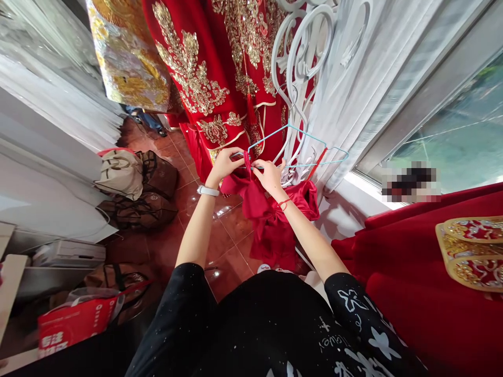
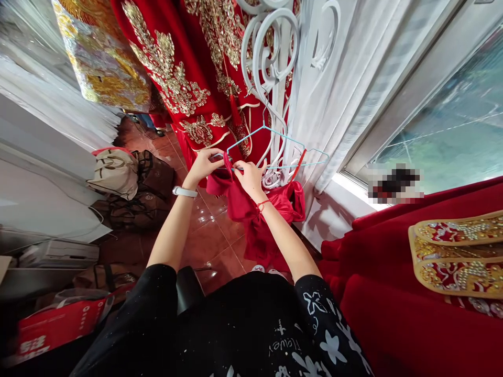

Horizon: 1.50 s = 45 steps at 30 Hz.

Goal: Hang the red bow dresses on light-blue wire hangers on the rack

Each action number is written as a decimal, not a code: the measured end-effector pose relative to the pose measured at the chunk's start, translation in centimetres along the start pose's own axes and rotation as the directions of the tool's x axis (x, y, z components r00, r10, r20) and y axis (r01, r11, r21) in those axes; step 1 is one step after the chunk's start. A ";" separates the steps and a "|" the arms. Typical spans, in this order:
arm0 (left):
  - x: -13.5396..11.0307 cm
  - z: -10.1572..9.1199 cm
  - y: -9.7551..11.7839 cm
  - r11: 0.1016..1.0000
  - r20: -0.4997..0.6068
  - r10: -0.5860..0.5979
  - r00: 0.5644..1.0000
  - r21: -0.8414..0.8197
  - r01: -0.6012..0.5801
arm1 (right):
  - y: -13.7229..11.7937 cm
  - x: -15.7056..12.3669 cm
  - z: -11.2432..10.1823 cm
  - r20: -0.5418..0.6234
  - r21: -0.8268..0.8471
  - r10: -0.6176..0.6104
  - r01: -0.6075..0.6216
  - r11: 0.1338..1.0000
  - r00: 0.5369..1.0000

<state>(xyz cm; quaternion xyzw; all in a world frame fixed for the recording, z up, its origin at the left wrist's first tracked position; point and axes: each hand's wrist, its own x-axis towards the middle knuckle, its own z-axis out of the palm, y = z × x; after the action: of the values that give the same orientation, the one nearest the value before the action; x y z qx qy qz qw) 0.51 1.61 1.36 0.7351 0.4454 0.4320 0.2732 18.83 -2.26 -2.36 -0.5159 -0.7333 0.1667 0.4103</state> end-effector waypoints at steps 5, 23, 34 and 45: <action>-1.6 0.9 -0.4 1.000 -0.011 -0.009 1.000 0.022 0.009 | 5.5 -4.4 -4.5 -0.466 0.067 -0.025 0.063 0.996 0.885; -1.0 2.4 -1.4 0.985 -0.081 0.067 0.994 0.162 -0.053 | 20.4 -10.4 -18.2 -0.036 0.365 0.761 -0.700 0.614 0.648; -1.1 2.3 -1.7 0.975 -0.113 0.059 0.992 0.218 -0.033 | 16.8 -5.5 -21.0 -0.635 0.537 0.390 0.017 0.844 0.667; -0.7 3.5 -2.1 0.991 -0.075 0.027 0.997 0.135 -0.016 | 11.8 2.0 -22.8 -0.263 0.252 0.102 -0.034 0.967 0.959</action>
<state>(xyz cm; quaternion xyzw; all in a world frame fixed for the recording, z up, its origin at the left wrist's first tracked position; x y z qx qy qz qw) 2.56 1.87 -2.21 0.7395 0.4757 0.4317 0.2012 43.52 0.31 4.48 -0.5044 -0.6249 0.1973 0.5623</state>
